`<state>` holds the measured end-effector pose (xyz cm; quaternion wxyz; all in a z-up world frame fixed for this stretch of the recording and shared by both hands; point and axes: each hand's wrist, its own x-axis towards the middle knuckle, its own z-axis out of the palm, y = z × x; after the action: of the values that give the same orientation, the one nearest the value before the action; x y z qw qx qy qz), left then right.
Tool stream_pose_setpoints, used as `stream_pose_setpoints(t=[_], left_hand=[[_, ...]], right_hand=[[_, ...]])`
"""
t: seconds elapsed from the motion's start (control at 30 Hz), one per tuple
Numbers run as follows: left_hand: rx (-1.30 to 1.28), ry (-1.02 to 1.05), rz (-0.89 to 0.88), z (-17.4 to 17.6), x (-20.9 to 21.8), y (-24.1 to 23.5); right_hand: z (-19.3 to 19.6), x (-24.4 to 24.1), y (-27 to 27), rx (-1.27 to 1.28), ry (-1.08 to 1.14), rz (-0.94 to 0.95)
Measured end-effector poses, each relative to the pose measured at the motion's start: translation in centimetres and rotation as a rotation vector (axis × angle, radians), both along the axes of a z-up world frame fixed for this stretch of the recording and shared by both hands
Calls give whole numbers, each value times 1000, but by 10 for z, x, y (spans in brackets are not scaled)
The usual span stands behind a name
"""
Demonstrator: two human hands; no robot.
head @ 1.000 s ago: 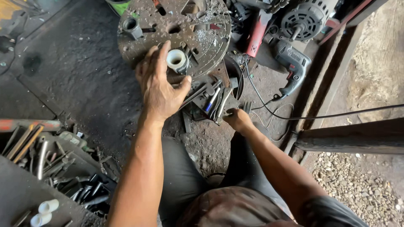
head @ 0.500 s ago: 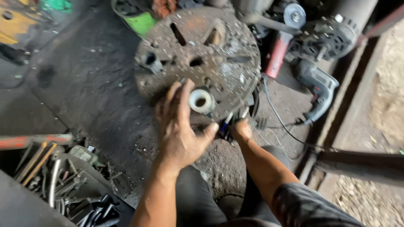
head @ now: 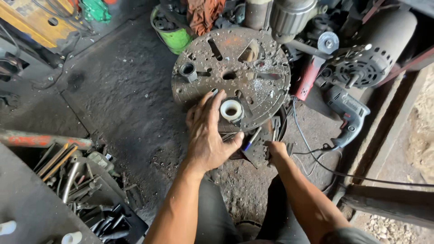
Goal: The person uses a handheld grinder to smooth the edges of a white plastic fitting, then handles various small metal and plastic parts at a workbench.
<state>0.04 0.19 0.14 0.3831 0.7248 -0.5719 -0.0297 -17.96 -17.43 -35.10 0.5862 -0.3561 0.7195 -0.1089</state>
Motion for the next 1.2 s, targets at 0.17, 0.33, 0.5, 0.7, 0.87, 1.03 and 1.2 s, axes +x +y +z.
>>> stream_pose_setpoints(t=[0.17, 0.33, 0.5, 0.7, 0.87, 1.03, 1.2], left_hand=[[-51, 95, -7, -14, 3, -8], [-105, -51, 203, -43, 7, -25], [-42, 29, 101, -26, 9, -17], [-172, 76, 388, -36, -15, -36], [-299, -99, 507, -60, -13, -57], [-440, -199, 528, -73, -12, -63], [-471, -197, 547, -67, -14, -65]], right_hand=[[113, -46, 46, -158, -212, 133], [240, -108, 92, -364, -449, 399], [327, -140, 92, -741, -294, 735], [402, -103, 68, -1072, -133, 931], [432, -53, 48, -1080, -64, 1080], [455, -31, 46, -1035, -58, 1123], [420, -16, 39, -1207, 282, 1227]])
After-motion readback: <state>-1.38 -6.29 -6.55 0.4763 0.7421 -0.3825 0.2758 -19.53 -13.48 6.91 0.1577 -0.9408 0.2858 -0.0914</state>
